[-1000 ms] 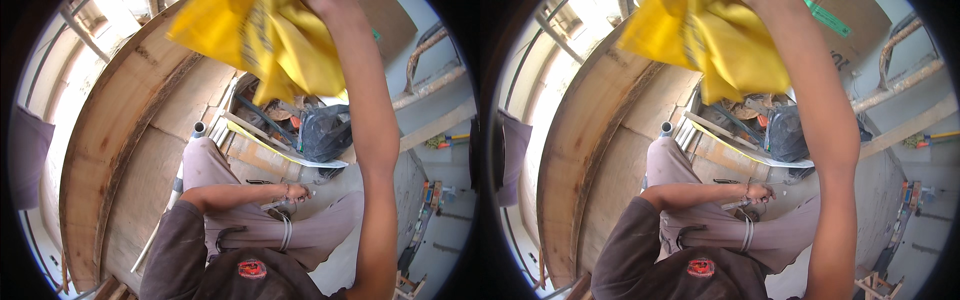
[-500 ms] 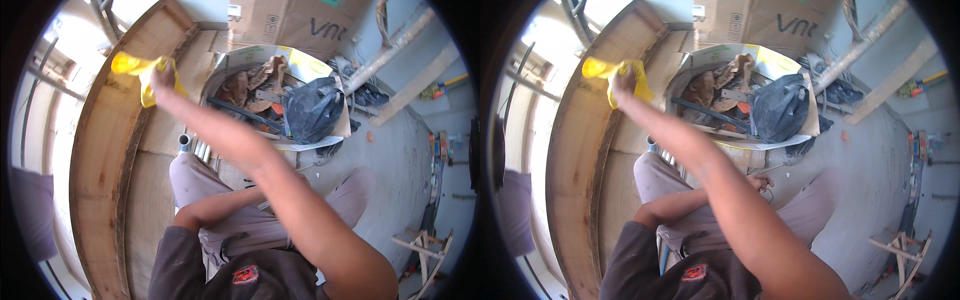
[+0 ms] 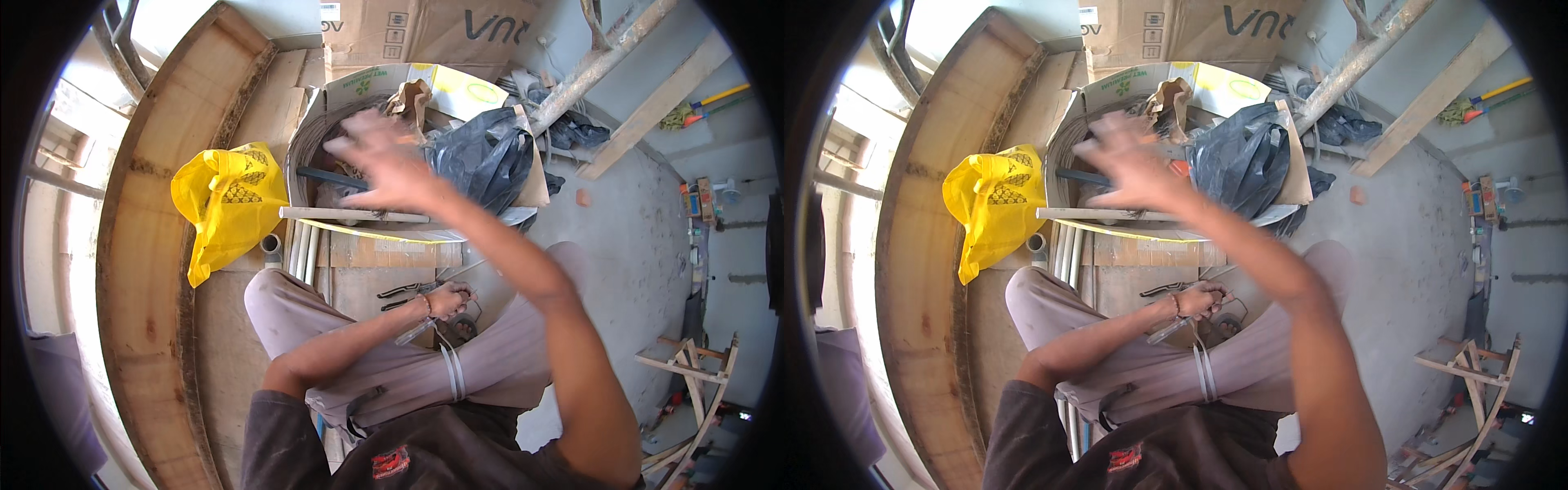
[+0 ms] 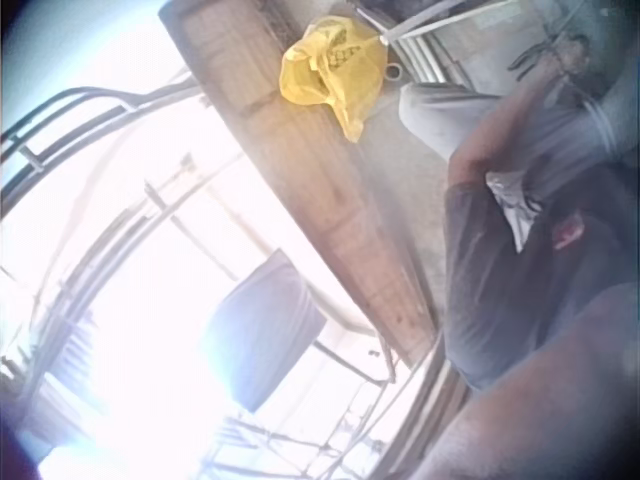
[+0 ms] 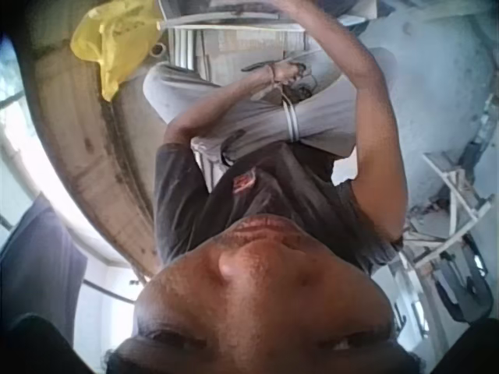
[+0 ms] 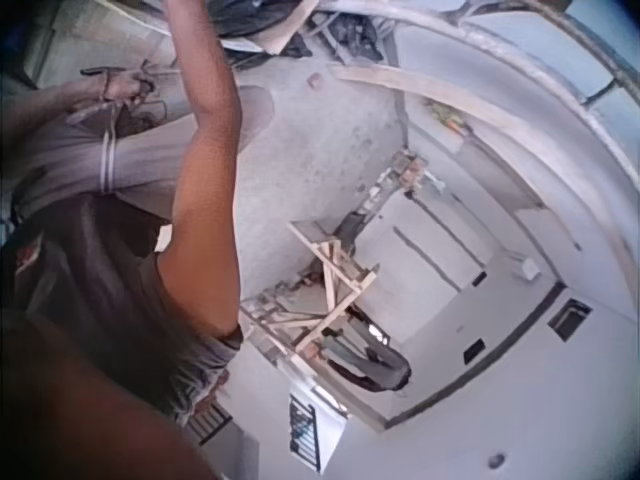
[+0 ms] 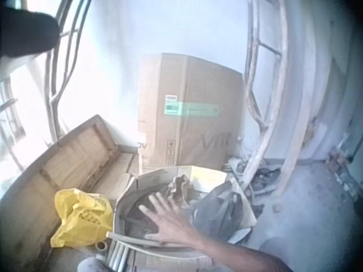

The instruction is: The person sits on the floor and uses pliers to strip a thin electrical wire, then uses a soldering iron to melt solder onto the wire tip and a small electronic component.

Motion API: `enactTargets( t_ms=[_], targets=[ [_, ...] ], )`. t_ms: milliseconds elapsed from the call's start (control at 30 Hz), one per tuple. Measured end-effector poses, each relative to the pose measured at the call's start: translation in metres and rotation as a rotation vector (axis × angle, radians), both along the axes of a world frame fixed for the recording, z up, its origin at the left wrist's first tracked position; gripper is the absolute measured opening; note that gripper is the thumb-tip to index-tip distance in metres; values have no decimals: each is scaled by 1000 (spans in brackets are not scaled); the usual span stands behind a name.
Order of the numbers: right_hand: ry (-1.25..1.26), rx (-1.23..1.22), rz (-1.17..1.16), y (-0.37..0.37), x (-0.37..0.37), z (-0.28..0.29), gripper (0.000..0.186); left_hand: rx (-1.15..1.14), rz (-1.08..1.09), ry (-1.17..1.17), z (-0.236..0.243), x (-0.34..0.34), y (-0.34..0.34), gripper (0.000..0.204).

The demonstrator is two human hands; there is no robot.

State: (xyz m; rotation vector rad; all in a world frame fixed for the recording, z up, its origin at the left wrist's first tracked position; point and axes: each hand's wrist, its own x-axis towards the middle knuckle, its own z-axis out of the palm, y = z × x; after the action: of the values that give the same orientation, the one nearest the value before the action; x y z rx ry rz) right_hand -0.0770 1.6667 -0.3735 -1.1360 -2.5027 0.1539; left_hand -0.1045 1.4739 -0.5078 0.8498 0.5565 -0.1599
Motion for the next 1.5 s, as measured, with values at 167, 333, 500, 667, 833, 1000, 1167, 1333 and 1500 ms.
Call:
enactTargets(
  t_ms=[167,333,500,667,833,1000,1167,1333,1500],
  targets=[
    [-782,-575,-670,12,214,-23,140,-2,26,21,1,-1,2,26],
    [-504,-667,-663,-31,262,-88,41,48,-16,86,-2,-6,4,25],
    [102,-382,-724,-20,246,-76,41,-25,-68,82,1,12,-3,34],
    [454,-425,-512,32,76,33,34,-31,-56,145,-12,1,-4,33],
    [454,-278,-385,46,-1,32,26,11,-19,229,-17,11,-1,31],
    [654,-582,-160,47,31,-24,55,19,61,204,-15,-16,14,29],
    [81,-342,-876,40,226,-128,54,-48,83,63,35,13,10,25],
    [-234,-535,-1003,31,255,-154,30,-13,316,-12,74,0,44,19],
    [343,-704,-761,41,251,-99,19,71,729,-168,116,-27,124,21]
  ],
)
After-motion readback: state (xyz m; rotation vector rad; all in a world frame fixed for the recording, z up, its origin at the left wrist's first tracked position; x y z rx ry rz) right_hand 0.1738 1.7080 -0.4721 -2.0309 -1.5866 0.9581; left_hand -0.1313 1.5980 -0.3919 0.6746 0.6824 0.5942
